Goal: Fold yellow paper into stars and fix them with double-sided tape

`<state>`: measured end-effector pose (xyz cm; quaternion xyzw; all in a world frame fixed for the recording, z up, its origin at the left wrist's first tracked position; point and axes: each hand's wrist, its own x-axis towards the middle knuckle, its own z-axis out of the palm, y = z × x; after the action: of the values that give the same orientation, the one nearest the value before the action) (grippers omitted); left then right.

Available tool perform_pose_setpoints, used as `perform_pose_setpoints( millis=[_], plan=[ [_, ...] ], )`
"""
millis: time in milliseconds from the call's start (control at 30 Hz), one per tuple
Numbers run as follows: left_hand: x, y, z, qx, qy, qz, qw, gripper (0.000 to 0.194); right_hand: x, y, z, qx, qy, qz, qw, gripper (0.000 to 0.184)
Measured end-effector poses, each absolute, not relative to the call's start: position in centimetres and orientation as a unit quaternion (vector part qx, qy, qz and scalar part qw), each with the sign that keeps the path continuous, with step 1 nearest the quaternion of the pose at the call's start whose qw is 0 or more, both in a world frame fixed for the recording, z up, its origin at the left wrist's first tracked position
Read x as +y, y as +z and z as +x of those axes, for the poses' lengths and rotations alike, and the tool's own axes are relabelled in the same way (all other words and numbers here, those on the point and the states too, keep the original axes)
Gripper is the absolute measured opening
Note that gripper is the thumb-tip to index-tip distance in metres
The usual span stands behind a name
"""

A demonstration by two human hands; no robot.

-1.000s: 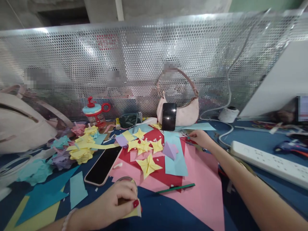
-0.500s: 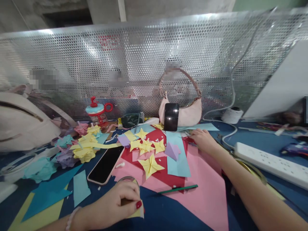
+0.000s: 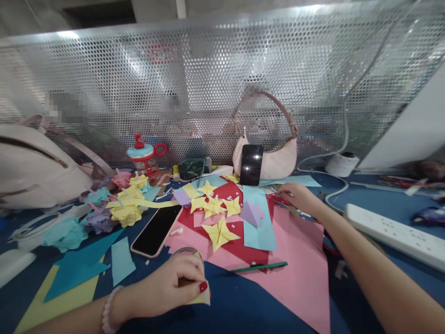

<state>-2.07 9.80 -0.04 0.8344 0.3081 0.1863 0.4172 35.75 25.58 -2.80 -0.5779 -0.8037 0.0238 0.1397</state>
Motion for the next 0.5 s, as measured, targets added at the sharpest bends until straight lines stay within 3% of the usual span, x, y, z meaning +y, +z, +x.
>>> perform_pose_setpoints(
  millis=[233, 500],
  plan=[
    [9.8, 0.0, -2.0, 0.313, 0.186, 0.833, 0.417, 0.022, 25.3, -2.4, 35.2, -0.792, 0.074, -0.597, 0.103, 0.027],
    [9.7, -0.2, -2.0, 0.316, 0.172, 0.837, 0.411, 0.023, 25.3, -3.1, 34.4, -0.819, 0.004, -0.567, 0.088, 0.030]
  ],
)
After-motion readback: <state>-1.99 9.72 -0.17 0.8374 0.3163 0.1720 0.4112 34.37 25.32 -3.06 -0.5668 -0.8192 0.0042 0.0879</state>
